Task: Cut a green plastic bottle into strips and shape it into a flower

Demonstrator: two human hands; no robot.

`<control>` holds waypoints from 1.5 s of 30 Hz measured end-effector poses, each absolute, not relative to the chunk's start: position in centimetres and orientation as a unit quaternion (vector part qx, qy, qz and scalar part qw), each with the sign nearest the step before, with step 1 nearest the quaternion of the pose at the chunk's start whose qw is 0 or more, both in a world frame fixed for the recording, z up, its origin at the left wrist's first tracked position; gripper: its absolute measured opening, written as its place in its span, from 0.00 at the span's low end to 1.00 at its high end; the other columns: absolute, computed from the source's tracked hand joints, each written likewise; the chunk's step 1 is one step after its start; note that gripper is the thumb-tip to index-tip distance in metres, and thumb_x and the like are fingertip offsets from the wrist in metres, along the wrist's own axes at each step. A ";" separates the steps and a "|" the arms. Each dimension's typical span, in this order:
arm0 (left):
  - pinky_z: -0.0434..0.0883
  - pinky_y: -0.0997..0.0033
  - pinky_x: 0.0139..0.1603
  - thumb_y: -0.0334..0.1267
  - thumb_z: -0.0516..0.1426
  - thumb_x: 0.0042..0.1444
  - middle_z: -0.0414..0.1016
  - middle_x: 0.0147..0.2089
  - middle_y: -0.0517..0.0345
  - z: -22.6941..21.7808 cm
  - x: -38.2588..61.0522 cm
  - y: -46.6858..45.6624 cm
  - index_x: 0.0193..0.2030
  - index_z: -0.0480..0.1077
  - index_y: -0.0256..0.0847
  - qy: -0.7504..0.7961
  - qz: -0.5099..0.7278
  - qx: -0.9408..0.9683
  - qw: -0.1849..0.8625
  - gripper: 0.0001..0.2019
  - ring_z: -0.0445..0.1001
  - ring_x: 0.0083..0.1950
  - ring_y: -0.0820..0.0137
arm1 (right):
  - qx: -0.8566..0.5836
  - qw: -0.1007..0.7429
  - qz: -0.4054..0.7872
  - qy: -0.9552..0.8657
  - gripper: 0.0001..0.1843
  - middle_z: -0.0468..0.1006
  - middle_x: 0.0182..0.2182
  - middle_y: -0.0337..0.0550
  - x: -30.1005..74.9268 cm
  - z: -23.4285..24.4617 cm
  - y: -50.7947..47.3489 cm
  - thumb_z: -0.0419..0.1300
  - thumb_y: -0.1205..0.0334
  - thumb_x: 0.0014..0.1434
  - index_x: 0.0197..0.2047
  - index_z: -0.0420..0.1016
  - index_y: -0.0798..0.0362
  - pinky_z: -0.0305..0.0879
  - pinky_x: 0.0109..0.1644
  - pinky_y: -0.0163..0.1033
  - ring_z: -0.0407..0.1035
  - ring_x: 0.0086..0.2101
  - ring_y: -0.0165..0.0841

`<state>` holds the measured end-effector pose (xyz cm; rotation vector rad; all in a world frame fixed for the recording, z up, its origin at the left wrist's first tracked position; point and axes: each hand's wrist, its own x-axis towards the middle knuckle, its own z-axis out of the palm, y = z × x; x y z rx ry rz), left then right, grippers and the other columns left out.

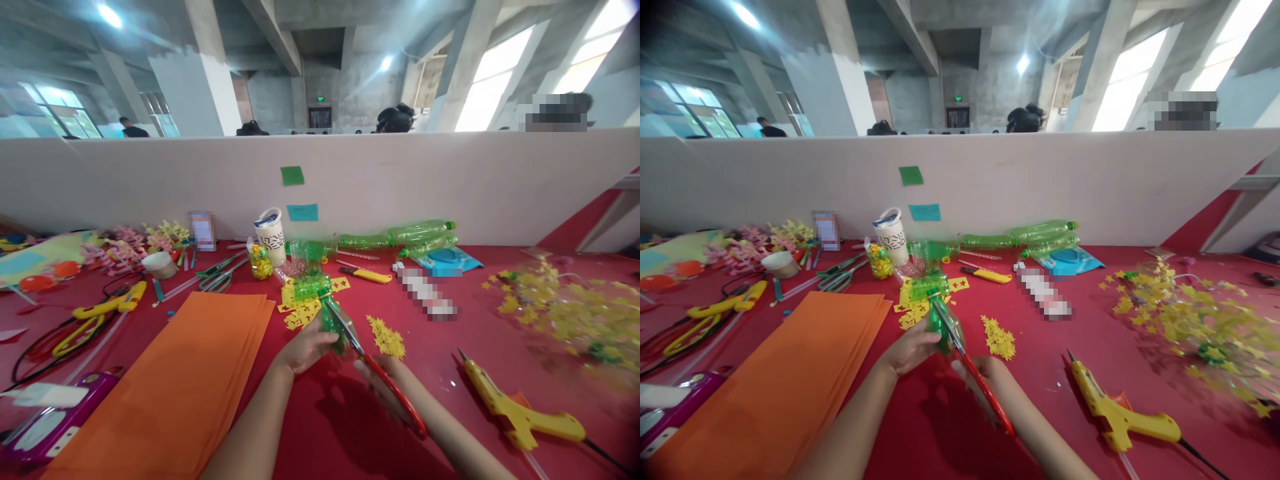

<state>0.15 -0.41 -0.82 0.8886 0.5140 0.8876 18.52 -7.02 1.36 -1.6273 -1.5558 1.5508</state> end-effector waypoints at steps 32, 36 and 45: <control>0.70 0.72 0.40 0.31 0.60 0.52 0.77 0.37 0.54 -1.0 -0.5 1.7 0.37 0.72 0.35 0.240 0.592 0.242 0.730 0.06 0.74 0.38 0.72 | -0.575 0.094 0.348 -0.734 0.24 0.63 0.20 0.36 20.3 2.0 -6.9 0.51 0.39 0.55 0.24 0.56 0.52 0.48 0.26 0.32 0.59 0.23 0.29; 0.70 0.72 0.41 0.31 0.59 0.52 0.77 0.37 0.55 -0.8 -0.3 1.6 0.37 0.73 0.35 0.233 0.593 0.242 0.732 0.05 0.74 0.38 0.73 | -0.580 0.100 0.361 -0.724 0.25 0.60 0.20 0.35 20.1 2.3 -7.0 0.50 0.39 0.56 0.23 0.55 0.52 0.48 0.26 0.32 0.56 0.23 0.28; 0.70 0.72 0.41 0.30 0.59 0.52 0.77 0.38 0.54 -0.7 -0.5 1.6 0.39 0.72 0.35 0.241 0.584 0.233 0.739 0.06 0.74 0.38 0.71 | -0.596 0.109 0.395 -0.690 0.26 0.53 0.19 0.35 19.6 2.3 -6.7 0.51 0.39 0.54 0.21 0.52 0.52 0.46 0.23 0.32 0.51 0.22 0.28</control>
